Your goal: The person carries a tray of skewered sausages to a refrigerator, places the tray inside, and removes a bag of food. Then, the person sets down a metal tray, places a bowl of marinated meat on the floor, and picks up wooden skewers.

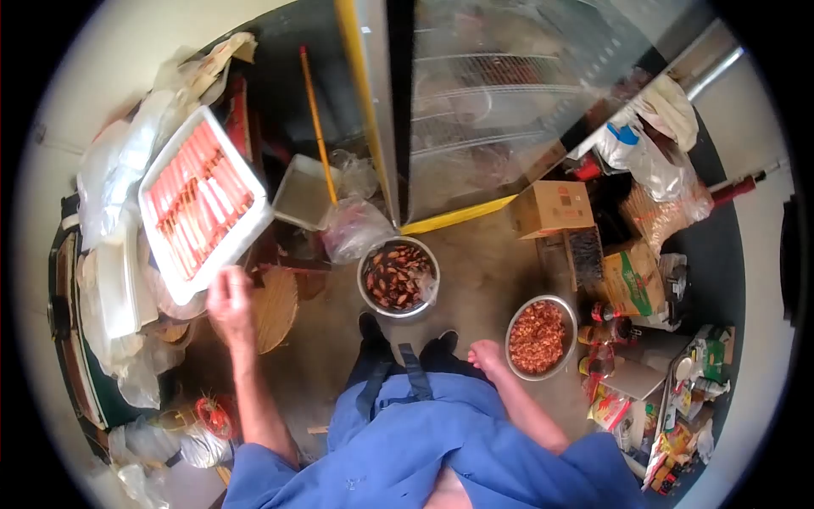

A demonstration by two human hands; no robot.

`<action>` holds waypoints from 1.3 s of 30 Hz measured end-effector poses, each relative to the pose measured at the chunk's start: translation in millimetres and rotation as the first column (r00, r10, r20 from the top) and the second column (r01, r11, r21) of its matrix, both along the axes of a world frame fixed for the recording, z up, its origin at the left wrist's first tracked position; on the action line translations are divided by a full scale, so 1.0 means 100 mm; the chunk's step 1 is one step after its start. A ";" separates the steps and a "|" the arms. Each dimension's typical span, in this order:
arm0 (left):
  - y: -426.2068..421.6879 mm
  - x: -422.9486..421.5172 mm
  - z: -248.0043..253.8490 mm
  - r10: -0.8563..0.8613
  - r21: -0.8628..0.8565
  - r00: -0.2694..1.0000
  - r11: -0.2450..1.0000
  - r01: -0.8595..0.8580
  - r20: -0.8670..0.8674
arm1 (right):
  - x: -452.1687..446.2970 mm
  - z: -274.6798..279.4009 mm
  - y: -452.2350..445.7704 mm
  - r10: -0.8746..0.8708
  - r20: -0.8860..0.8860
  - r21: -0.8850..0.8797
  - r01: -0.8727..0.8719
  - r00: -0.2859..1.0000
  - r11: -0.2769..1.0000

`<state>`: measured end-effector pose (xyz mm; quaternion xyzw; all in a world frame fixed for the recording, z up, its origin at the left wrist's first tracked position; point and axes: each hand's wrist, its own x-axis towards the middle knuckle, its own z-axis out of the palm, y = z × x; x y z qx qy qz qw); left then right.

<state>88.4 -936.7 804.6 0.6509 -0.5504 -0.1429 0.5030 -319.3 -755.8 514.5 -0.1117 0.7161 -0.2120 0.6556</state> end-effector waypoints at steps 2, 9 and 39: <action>0.13 -0.54 -0.19 -0.053 0.109 0.994 0.992 0.064 -0.095 | -0.12 0.09 -0.02 0.002 0.016 -0.043 -0.001 1.000 0.999; -0.01 -1.52 -0.19 -0.258 0.165 0.965 0.951 0.261 -0.042 | -0.76 -0.17 0.24 0.066 -0.005 -0.075 -0.066 0.998 0.995; -1.65 -2.32 0.54 -0.425 -0.319 0.895 0.836 0.447 0.139 | 0.33 0.06 0.42 -0.219 -0.101 -0.032 0.217 0.970 0.976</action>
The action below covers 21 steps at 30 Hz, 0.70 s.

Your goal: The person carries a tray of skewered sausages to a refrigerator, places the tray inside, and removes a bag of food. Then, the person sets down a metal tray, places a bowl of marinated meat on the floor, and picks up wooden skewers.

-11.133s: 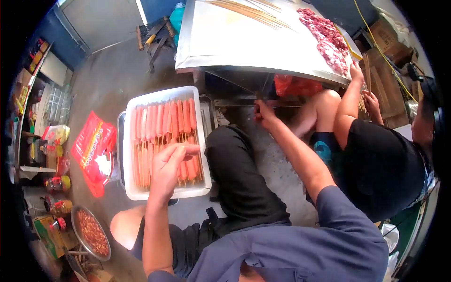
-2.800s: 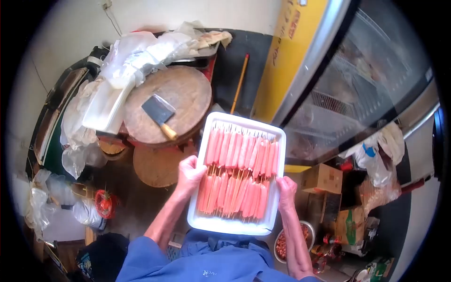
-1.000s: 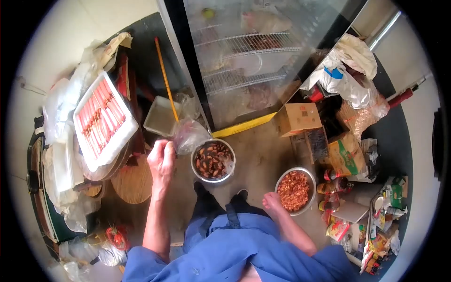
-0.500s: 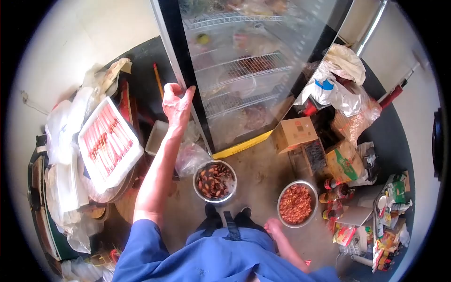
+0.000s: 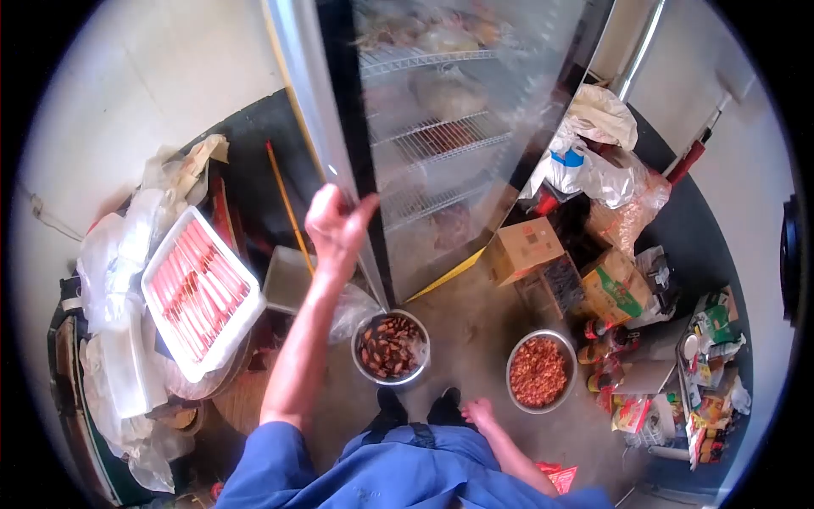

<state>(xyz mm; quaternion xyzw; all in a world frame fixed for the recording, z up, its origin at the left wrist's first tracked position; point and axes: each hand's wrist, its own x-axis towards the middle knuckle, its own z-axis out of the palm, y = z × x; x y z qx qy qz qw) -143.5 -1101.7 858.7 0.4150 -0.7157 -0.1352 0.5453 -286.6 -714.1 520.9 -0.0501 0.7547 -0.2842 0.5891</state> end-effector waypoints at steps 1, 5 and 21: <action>0.16 -0.04 0.03 0.007 -0.103 0.997 0.995 0.002 0.081 | 0.05 -0.04 -0.09 0.050 -0.009 -0.060 -0.051 0.999 0.997; 0.85 -0.11 0.15 -0.210 -0.192 0.934 0.943 0.271 0.288 | 0.12 0.07 -0.42 0.161 -0.474 -0.299 -0.330 0.866 0.896; 0.69 0.14 -0.33 -0.305 0.131 0.942 0.949 0.288 0.140 | -0.75 0.73 -0.51 -0.635 -0.219 -0.598 0.412 0.741 0.687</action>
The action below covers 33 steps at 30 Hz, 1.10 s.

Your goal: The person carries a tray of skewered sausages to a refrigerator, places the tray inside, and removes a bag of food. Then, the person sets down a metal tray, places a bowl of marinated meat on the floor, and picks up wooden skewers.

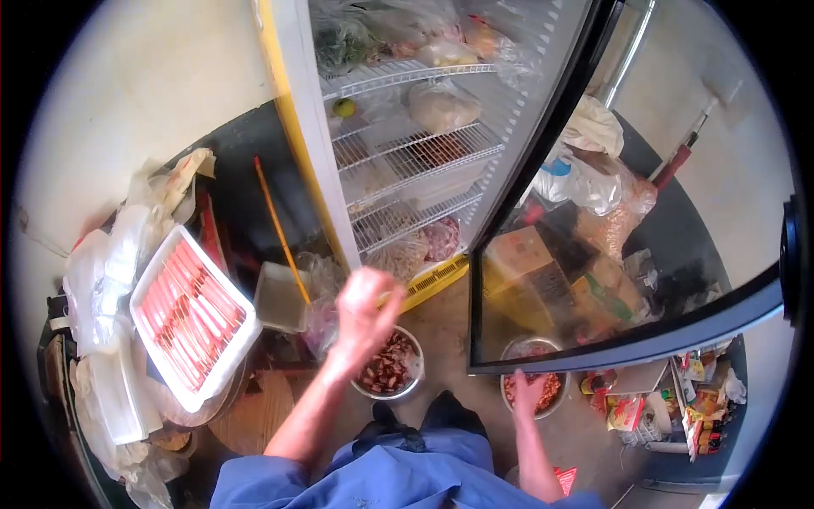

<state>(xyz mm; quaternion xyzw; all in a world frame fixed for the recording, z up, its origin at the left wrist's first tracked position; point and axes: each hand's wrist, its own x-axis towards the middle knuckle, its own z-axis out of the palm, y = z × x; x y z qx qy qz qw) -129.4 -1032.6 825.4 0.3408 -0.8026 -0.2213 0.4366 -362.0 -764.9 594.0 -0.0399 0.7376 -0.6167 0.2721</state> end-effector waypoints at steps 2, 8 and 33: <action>-0.40 0.03 0.22 0.185 -0.141 0.981 0.971 -0.191 -0.050 | -0.29 -0.10 0.06 -0.085 0.056 -0.113 0.091 0.995 0.989; -1.45 -0.20 0.70 0.414 -0.343 0.875 0.807 -0.480 -0.249 | -0.45 -0.60 -0.31 -0.262 0.555 0.127 0.231 0.790 0.965; -2.06 -0.40 0.44 0.510 -0.262 0.758 0.730 -0.631 -0.407 | -1.97 1.39 -6.82 -0.102 -0.989 -0.150 -0.637 0.111 0.756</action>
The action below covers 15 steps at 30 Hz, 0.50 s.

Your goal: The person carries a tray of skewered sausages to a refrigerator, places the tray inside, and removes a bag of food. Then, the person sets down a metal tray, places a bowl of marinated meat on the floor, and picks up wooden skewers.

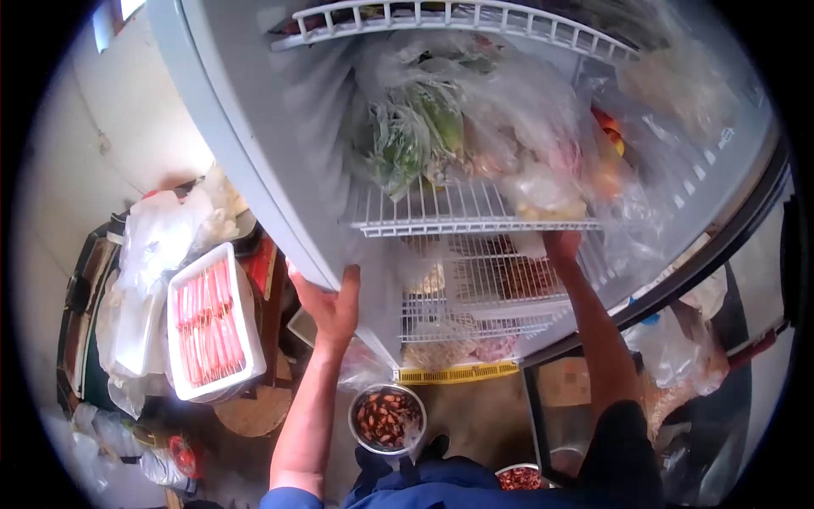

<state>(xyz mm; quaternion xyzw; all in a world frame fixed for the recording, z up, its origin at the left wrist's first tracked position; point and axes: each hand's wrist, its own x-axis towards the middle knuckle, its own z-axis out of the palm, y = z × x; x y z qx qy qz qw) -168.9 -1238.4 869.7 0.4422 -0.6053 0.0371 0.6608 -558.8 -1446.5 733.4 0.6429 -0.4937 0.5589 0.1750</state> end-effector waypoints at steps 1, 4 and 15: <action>0.00 0.00 0.00 0.040 -0.007 0.999 0.999 -0.040 0.024 | -0.14 -0.22 -0.27 -0.060 -0.110 0.117 0.073 0.992 0.990; 0.03 -0.04 0.05 0.099 -0.030 0.991 0.995 -0.097 0.090 | -0.18 -0.13 -0.57 -0.113 -0.134 0.285 0.147 0.985 0.947; 0.07 -0.14 0.08 0.081 0.036 0.994 0.996 -0.079 -0.070 | -0.61 -0.09 -0.62 -0.229 -0.083 0.449 0.241 0.970 0.861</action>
